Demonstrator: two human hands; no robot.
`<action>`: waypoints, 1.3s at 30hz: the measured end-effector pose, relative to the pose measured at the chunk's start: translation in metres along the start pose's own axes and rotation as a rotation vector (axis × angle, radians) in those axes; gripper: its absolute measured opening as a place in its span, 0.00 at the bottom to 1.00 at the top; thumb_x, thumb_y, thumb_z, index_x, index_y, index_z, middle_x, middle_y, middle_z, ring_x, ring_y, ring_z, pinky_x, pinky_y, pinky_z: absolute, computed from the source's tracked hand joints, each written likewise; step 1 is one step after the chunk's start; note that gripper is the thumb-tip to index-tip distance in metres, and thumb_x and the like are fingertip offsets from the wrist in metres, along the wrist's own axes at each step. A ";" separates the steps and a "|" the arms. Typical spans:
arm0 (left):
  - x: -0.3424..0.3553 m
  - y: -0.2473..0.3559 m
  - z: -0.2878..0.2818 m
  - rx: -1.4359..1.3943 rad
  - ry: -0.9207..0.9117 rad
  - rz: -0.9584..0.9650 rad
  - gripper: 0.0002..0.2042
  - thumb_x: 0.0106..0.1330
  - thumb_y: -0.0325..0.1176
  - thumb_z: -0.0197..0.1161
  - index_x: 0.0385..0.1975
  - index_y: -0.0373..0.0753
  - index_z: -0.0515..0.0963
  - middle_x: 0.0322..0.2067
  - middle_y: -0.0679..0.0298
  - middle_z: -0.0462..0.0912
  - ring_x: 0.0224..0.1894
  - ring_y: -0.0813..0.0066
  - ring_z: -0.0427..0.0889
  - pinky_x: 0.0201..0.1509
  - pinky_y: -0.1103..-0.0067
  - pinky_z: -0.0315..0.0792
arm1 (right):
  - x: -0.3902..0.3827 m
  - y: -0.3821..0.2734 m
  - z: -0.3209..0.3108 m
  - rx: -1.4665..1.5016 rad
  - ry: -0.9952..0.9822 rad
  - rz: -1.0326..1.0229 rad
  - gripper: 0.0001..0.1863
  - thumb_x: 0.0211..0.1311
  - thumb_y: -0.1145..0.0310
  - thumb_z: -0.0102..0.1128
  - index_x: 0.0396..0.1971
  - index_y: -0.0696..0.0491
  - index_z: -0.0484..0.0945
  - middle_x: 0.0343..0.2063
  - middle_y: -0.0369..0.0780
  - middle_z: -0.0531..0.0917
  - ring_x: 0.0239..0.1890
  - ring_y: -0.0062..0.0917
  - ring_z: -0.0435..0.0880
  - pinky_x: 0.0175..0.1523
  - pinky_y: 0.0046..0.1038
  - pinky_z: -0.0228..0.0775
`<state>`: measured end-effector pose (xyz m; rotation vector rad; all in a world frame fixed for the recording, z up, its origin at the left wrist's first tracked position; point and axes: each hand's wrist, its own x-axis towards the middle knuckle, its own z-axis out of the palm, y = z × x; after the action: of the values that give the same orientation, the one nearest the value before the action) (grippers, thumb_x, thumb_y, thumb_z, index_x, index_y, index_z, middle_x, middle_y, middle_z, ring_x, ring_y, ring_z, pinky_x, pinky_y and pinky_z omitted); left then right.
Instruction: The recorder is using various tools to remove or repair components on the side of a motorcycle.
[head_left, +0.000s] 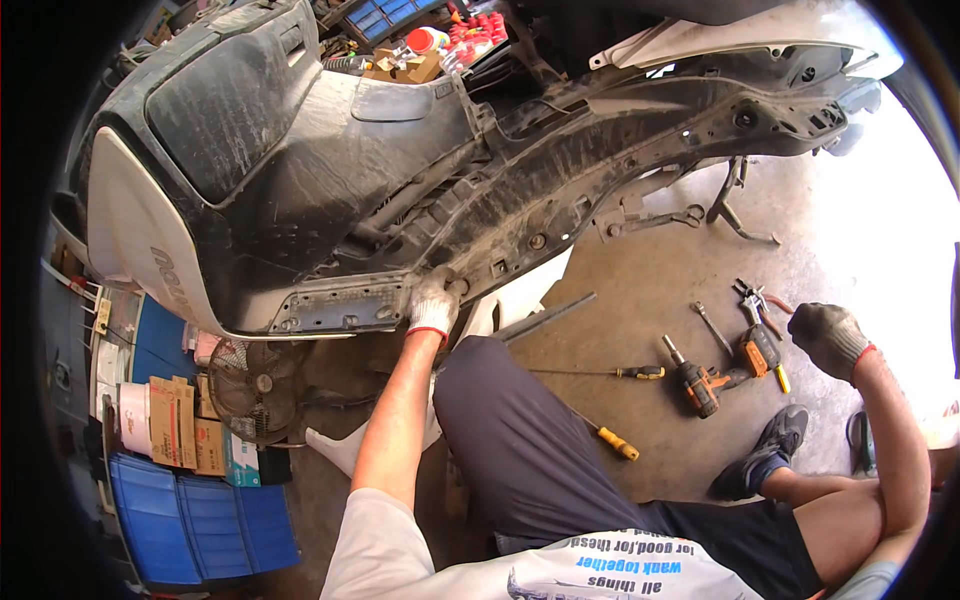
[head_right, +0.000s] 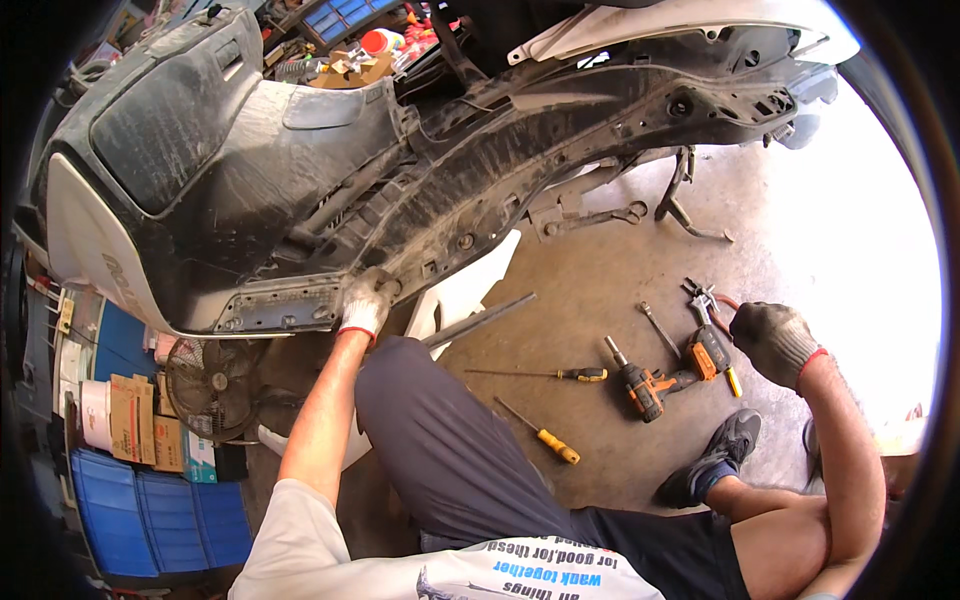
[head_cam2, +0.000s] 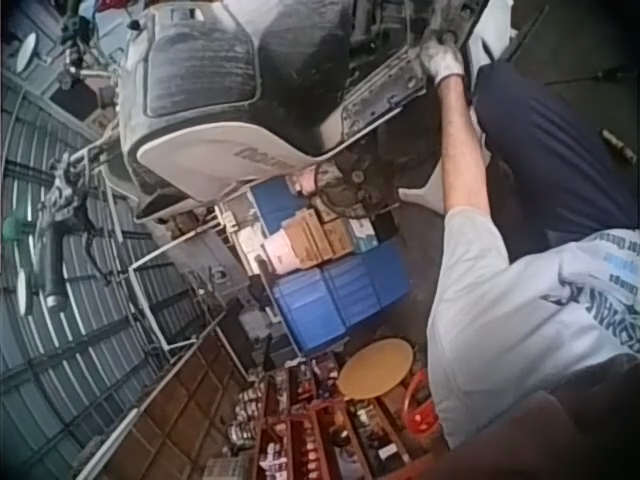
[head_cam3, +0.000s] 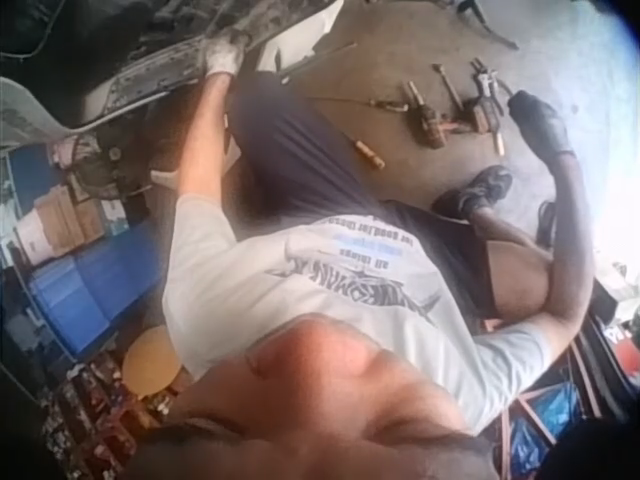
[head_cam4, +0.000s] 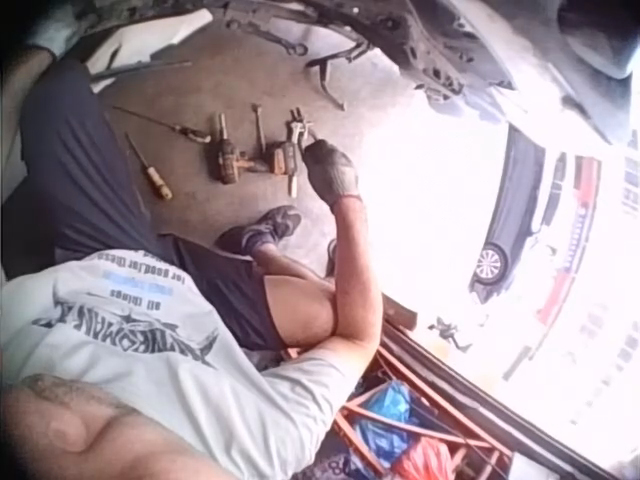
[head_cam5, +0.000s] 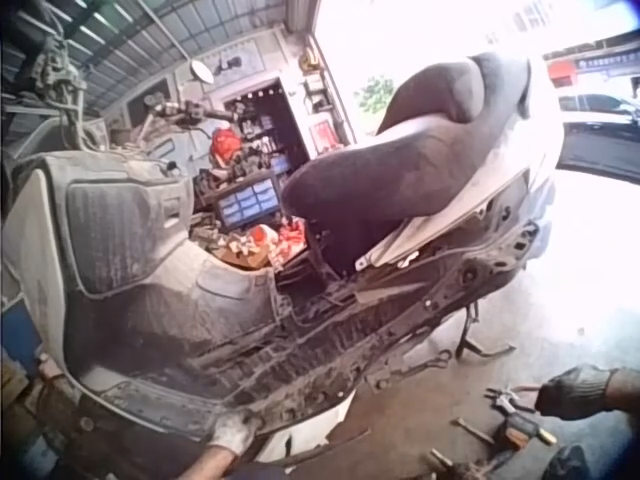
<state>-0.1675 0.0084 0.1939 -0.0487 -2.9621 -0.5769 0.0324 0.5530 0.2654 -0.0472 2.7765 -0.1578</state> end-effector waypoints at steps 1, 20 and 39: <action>-0.001 0.001 0.000 0.002 -0.002 -0.001 0.12 0.57 0.39 0.63 0.35 0.38 0.80 0.37 0.50 0.82 0.44 0.54 0.80 0.48 0.67 0.72 | 0.000 -0.001 -0.001 0.003 0.000 0.007 0.11 0.59 0.65 0.53 0.29 0.57 0.80 0.29 0.51 0.82 0.35 0.45 0.83 0.40 0.40 0.75; 0.004 0.009 0.013 0.001 -0.009 0.044 0.11 0.57 0.38 0.64 0.35 0.39 0.81 0.36 0.52 0.83 0.43 0.56 0.81 0.48 0.68 0.73 | -0.019 -0.007 -0.010 0.018 0.047 0.064 0.09 0.58 0.64 0.53 0.28 0.53 0.80 0.27 0.47 0.81 0.33 0.42 0.82 0.39 0.40 0.74; 0.001 -0.022 0.015 -0.004 0.035 0.084 0.07 0.58 0.33 0.63 0.35 0.40 0.81 0.36 0.54 0.84 0.42 0.58 0.82 0.47 0.70 0.73 | -0.011 -0.012 -0.005 0.065 0.082 -0.063 0.11 0.60 0.64 0.52 0.27 0.56 0.79 0.26 0.50 0.80 0.32 0.44 0.82 0.37 0.40 0.73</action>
<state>-0.1712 -0.0064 0.1720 -0.1603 -2.9090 -0.5675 0.0409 0.5425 0.2756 -0.1137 2.8509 -0.2716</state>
